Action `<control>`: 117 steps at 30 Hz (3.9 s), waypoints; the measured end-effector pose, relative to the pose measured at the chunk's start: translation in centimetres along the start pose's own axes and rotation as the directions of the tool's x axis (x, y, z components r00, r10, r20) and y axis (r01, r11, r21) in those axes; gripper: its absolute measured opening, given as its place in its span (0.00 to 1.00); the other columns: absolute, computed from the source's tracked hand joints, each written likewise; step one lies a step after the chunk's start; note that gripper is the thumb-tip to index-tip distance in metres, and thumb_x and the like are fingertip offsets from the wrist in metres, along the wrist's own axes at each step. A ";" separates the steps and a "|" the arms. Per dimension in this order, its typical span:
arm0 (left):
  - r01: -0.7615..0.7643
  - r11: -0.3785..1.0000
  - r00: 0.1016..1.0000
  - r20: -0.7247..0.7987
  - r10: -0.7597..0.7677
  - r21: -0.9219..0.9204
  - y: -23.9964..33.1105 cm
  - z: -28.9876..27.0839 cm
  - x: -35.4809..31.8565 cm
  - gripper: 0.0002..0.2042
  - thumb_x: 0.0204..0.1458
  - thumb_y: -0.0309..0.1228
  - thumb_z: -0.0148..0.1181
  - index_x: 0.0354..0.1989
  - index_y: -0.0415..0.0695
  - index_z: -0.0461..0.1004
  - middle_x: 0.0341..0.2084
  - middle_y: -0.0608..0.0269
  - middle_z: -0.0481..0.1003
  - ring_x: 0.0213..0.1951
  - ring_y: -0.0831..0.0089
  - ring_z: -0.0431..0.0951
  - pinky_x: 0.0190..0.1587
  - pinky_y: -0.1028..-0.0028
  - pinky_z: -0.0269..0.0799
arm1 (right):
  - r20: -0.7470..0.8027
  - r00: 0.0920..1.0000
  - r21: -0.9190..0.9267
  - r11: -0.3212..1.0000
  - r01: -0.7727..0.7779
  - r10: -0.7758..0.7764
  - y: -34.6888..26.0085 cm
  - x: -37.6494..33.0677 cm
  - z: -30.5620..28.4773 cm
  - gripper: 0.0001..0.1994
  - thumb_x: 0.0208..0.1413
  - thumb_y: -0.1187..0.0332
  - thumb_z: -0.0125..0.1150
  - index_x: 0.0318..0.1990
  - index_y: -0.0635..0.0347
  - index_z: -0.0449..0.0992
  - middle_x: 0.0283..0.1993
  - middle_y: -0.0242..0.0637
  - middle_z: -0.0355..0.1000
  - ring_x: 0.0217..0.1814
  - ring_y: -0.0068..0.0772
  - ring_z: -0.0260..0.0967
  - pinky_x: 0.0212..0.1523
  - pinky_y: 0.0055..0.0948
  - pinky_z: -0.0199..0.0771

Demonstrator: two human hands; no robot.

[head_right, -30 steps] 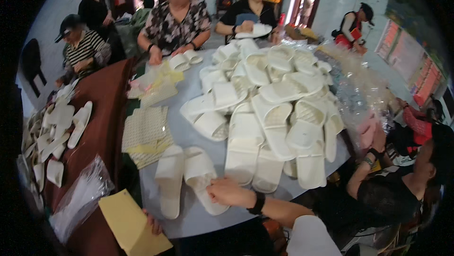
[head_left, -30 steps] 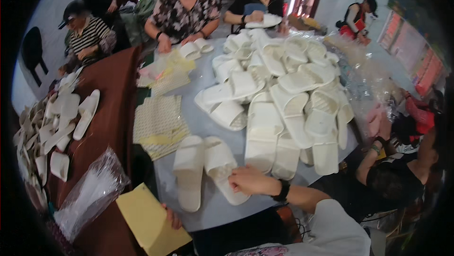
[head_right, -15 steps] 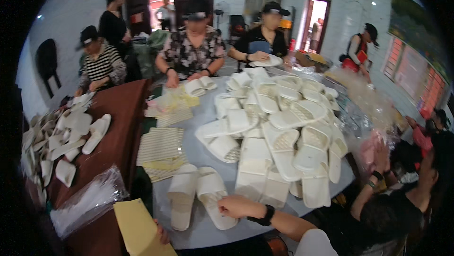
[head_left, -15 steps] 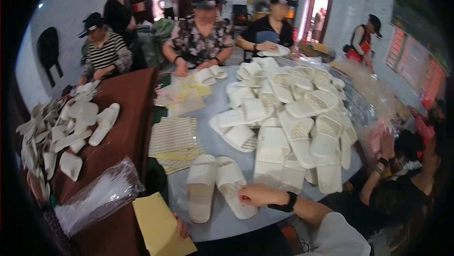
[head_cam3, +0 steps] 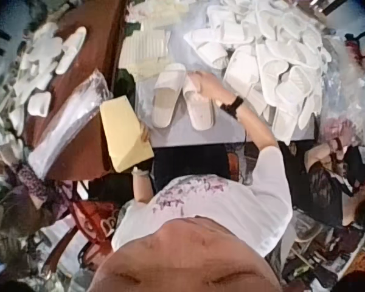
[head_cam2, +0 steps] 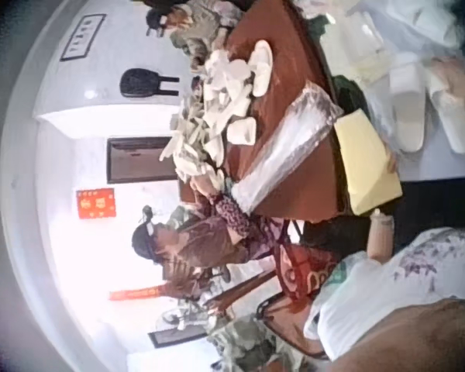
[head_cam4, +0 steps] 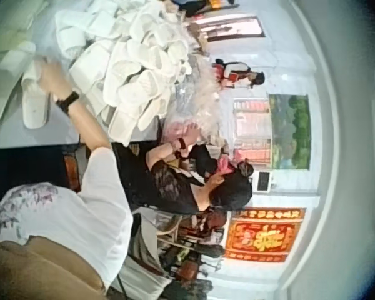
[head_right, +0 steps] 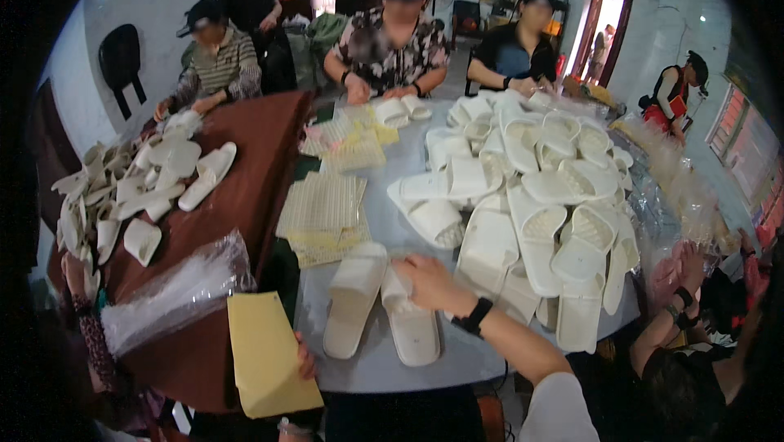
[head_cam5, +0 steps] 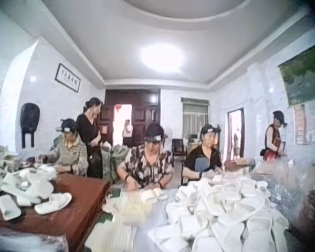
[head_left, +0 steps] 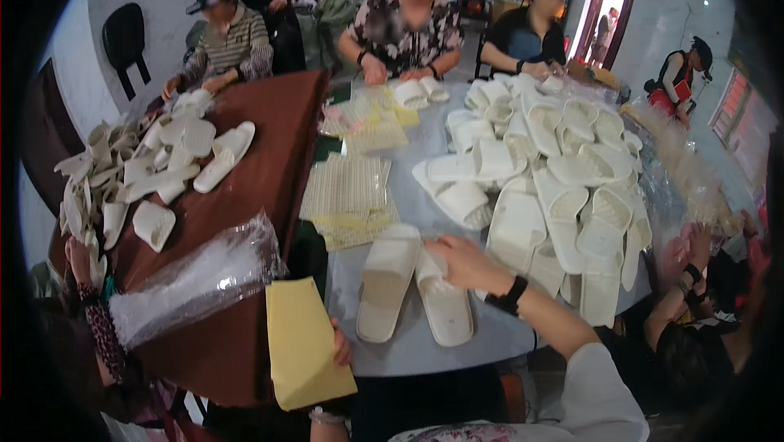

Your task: Applying size stickers to slippers and sorting them in a manufacturing facility.

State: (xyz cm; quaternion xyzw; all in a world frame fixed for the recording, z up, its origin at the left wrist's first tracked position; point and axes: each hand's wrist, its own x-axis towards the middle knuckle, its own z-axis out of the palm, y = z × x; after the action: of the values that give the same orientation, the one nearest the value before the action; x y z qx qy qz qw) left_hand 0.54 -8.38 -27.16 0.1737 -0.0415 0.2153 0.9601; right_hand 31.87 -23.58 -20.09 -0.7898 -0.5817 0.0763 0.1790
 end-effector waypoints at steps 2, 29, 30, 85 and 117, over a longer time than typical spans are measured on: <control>-0.012 1.000 1.000 -0.020 0.012 0.011 -0.2 0.5 -0.1 0.26 0.56 0.46 0.43 0.55 0.37 0.58 0.29 0.56 0.66 0.18 0.72 0.61 0.20 0.74 0.60 | -0.024 0.999 -0.027 0.999 -0.045 0.044 -2.5 0.0 -2.9 0.33 0.34 0.69 0.66 0.55 0.57 0.65 0.49 0.46 0.62 0.53 0.49 0.59 0.51 0.40 0.61; -0.045 0.995 0.998 -0.047 0.050 0.086 0.3 3.0 -0.1 0.28 0.54 0.49 0.44 0.53 0.35 0.60 0.28 0.58 0.65 0.17 0.74 0.60 0.21 0.76 0.57 | -0.276 0.959 0.467 0.881 0.075 0.064 -8.9 2.2 -13.1 0.27 0.41 0.74 0.62 0.54 0.53 0.67 0.46 0.34 0.62 0.43 0.28 0.62 0.44 0.24 0.63; -0.051 0.994 0.997 -0.049 0.056 0.093 0.3 3.0 -0.1 0.28 0.54 0.49 0.44 0.53 0.35 0.60 0.28 0.58 0.65 0.17 0.74 0.60 0.21 0.76 0.58 | -0.238 0.968 0.405 0.914 0.020 0.084 -9.0 2.0 -12.8 0.28 0.40 0.74 0.62 0.54 0.53 0.68 0.45 0.35 0.62 0.43 0.30 0.62 0.43 0.25 0.63; 0.191 0.795 0.845 -0.508 0.166 0.576 -2.3 6.1 -1.2 0.12 0.55 0.34 0.52 0.43 0.40 0.69 0.29 0.66 0.72 0.31 0.76 0.72 0.32 0.79 0.68 | -0.332 0.715 0.926 0.069 0.370 0.616 9.5 -3.1 -25.2 0.14 0.58 0.65 0.51 0.46 0.67 0.68 0.42 0.38 0.71 0.40 0.30 0.71 0.44 0.29 0.74; 0.220 0.796 0.905 -0.423 0.050 0.564 -1.7 2.2 0.1 0.15 0.55 0.29 0.54 0.50 0.40 0.69 0.44 0.64 0.73 0.45 0.75 0.73 0.47 0.74 0.69 | -0.745 0.665 0.130 0.968 0.214 -0.047 -8.0 4.1 -23.2 0.11 0.53 0.69 0.53 0.44 0.57 0.70 0.48 0.35 0.65 0.50 0.32 0.63 0.50 0.30 0.61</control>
State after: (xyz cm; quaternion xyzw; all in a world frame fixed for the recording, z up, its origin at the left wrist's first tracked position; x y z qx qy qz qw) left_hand 1.34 -10.59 -25.61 0.4199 0.2426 0.2049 0.8502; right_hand 33.60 -22.08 4.68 -0.6862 -0.5041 -0.2014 0.4841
